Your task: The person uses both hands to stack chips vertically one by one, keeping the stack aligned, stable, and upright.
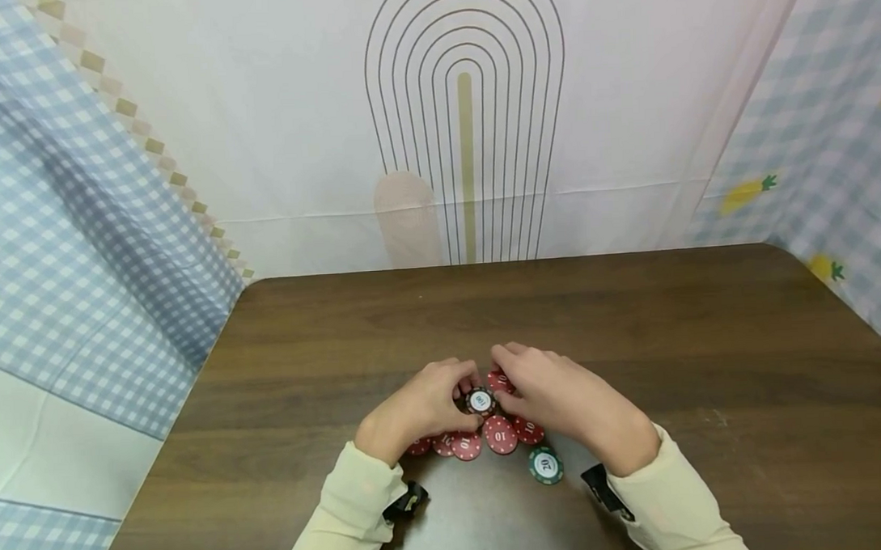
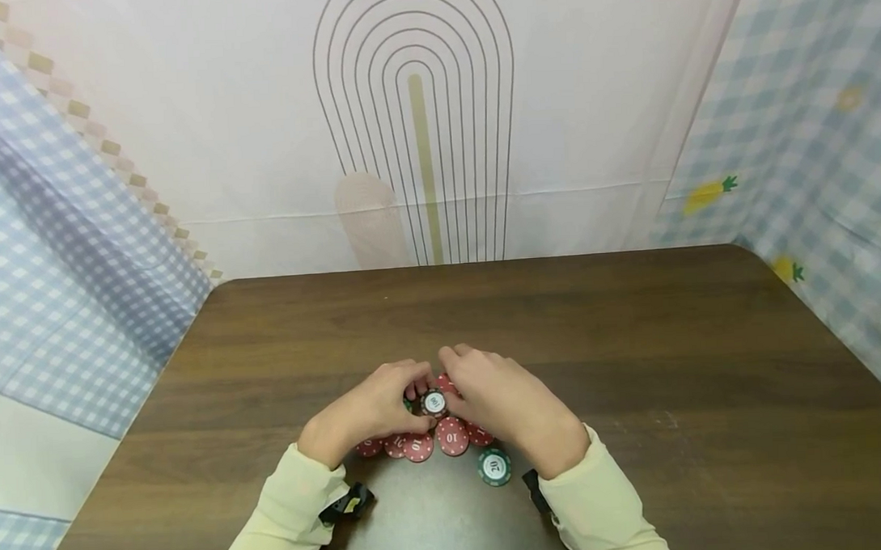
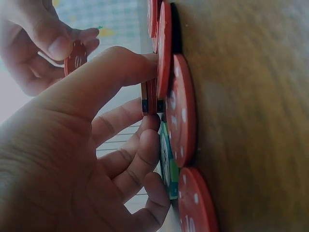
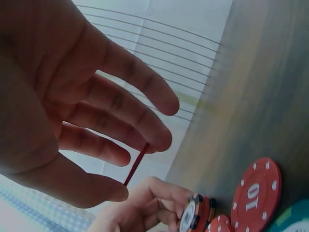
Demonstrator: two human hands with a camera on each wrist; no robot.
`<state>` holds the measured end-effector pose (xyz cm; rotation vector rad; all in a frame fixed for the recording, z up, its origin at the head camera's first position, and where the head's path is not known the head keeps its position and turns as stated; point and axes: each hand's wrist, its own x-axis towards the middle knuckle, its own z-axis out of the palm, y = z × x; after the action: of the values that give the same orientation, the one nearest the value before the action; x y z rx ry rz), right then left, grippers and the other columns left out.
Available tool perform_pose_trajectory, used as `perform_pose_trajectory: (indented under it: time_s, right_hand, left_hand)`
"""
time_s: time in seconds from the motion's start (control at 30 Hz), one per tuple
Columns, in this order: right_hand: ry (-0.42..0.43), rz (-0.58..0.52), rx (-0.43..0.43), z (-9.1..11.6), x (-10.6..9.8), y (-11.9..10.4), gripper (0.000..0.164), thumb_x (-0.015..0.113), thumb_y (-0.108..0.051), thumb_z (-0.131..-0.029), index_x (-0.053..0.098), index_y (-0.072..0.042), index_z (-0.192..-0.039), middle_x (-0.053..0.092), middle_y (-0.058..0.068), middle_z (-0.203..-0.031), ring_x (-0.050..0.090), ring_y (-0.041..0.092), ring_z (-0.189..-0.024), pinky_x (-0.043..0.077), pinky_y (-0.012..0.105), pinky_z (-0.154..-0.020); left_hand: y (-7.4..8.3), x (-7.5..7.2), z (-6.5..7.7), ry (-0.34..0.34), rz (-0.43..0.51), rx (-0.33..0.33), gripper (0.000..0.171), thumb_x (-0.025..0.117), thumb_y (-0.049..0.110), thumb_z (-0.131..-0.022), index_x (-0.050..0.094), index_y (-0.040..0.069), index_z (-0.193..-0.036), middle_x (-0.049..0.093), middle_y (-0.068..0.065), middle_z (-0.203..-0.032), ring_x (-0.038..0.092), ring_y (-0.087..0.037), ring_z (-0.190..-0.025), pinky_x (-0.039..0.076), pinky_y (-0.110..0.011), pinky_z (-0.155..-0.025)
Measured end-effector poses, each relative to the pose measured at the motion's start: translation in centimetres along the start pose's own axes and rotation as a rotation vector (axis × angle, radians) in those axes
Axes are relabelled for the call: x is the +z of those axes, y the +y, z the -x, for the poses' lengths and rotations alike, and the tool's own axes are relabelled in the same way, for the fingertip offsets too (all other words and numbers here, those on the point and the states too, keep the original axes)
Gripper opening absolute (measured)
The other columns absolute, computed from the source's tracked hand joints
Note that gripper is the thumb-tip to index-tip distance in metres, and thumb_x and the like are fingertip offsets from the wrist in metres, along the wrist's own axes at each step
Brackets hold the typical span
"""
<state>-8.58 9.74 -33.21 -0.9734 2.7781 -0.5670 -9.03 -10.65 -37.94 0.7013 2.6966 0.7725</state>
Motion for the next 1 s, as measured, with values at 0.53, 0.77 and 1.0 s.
perform_pose_trajectory:
  time_s: [0.53, 0.77, 1.0]
  right_hand:
    - [0.106, 0.063, -0.132, -0.5, 2.8, -0.8, 0.017, 0.067, -0.009, -0.088, 0.06, -0.004, -0.103, 0.055, 0.0, -0.091, 0.052, 0.009, -0.069, 0.048, 0.026, -0.057]
    - [0.124, 0.112, -0.131, -0.7, 3.3, -0.8, 0.02, 0.071, -0.015, -0.088, 0.061, -0.005, -0.102, 0.059, 0.001, -0.091, 0.054, 0.01, -0.069, 0.049, 0.029, -0.056]
    - [0.141, 0.183, -0.136, -0.8, 4.0, -0.8, 0.022, 0.073, -0.021, -0.088, 0.063, -0.009, -0.104, 0.062, -0.001, -0.089, 0.053, 0.007, -0.068, 0.048, 0.027, -0.055]
  left_hand:
    - [-0.6, 0.2, 0.0, -0.008, 0.003, -0.019, 0.046, 0.082, 0.021, -0.074, 0.064, 0.018, -0.116, 0.059, 0.009, -0.097, 0.055, -0.011, -0.088, 0.048, -0.026, -0.08]
    - [-0.6, 0.2, 0.1, 0.002, 0.013, -0.01, 0.041, 0.081, 0.019, -0.073, 0.064, 0.018, -0.111, 0.058, 0.01, -0.093, 0.055, -0.011, -0.086, 0.048, -0.024, -0.077]
    - [-0.6, 0.3, 0.1, 0.009, -0.004, 0.011, 0.036, 0.08, 0.019, -0.072, 0.062, 0.019, -0.103, 0.057, 0.009, -0.09, 0.054, -0.011, -0.084, 0.047, -0.022, -0.074]
